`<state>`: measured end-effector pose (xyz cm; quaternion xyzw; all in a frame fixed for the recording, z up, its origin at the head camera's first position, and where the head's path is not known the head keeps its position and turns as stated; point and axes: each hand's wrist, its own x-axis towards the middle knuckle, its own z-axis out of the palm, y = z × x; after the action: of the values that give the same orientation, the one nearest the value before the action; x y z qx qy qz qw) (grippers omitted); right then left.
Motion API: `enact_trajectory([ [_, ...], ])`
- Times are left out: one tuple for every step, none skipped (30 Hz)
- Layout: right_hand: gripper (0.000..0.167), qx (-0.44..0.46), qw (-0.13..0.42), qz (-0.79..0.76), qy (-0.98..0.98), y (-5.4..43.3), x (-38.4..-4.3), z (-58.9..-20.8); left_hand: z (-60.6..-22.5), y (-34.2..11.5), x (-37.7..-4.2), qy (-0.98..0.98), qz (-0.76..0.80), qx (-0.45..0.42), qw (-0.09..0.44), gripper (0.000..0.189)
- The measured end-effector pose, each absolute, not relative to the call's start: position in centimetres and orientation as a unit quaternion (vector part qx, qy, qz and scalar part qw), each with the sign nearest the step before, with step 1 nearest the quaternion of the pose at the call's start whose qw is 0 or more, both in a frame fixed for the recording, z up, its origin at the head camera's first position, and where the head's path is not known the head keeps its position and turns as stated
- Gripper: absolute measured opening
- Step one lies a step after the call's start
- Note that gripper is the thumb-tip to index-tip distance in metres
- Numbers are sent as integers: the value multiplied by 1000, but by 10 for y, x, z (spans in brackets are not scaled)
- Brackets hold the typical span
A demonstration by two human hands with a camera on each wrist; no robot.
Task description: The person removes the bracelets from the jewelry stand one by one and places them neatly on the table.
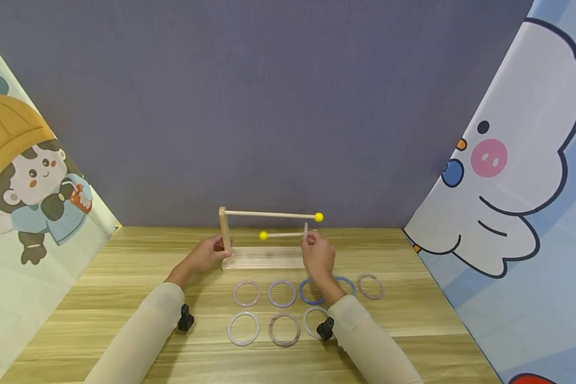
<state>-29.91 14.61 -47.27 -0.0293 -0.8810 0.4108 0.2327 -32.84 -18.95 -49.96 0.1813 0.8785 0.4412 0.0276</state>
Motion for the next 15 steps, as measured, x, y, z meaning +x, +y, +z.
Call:
enact_trajectory([
  [20,-30,232,410,-882,146,-299,-473,-500,-189,-328,879,440,182,26,43],
  [20,-30,232,411,-881,145,-299,-473,-500,-189,-328,880,437,183,25,43],
  [20,-30,231,411,-881,144,-299,-474,-501,-190,-328,881,435,184,23,42],
  [20,-30,231,411,-881,143,-299,-474,-501,-190,-328,882,434,185,22,42],
  [20,-30,231,411,-881,143,-299,-474,-502,-190,-329,883,431,185,22,42],
  [20,-31,231,410,-882,142,-298,-473,-502,-190,-329,883,430,186,20,41],
  [20,-31,230,412,-881,141,-298,-473,-503,-190,-329,884,429,186,19,41],
  [20,-30,229,415,-880,140,-297,-472,-503,-190,-330,884,428,187,18,41],
  [20,-31,227,415,-881,140,-297,-471,-503,-190,-330,884,429,187,18,41],
  [20,-31,225,415,-881,139,-297,-470,-503,-190,-330,884,429,187,18,41],
  [20,-30,224,416,-881,138,-296,-469,-503,-190,-330,884,429,187,17,41],
  [20,-29,224,417,-880,137,-296,-468,-503,-190,-330,884,428,187,17,41],
  [19,-27,224,419,-879,136,-296,-468,-503,-190,-330,884,427,187,17,41],
  [19,-26,225,420,-879,135,-296,-468,-503,-190,-330,885,426,187,17,41],
  [19,-24,225,420,-879,134,-296,-467,-502,-190,-330,886,425,186,17,41],
])
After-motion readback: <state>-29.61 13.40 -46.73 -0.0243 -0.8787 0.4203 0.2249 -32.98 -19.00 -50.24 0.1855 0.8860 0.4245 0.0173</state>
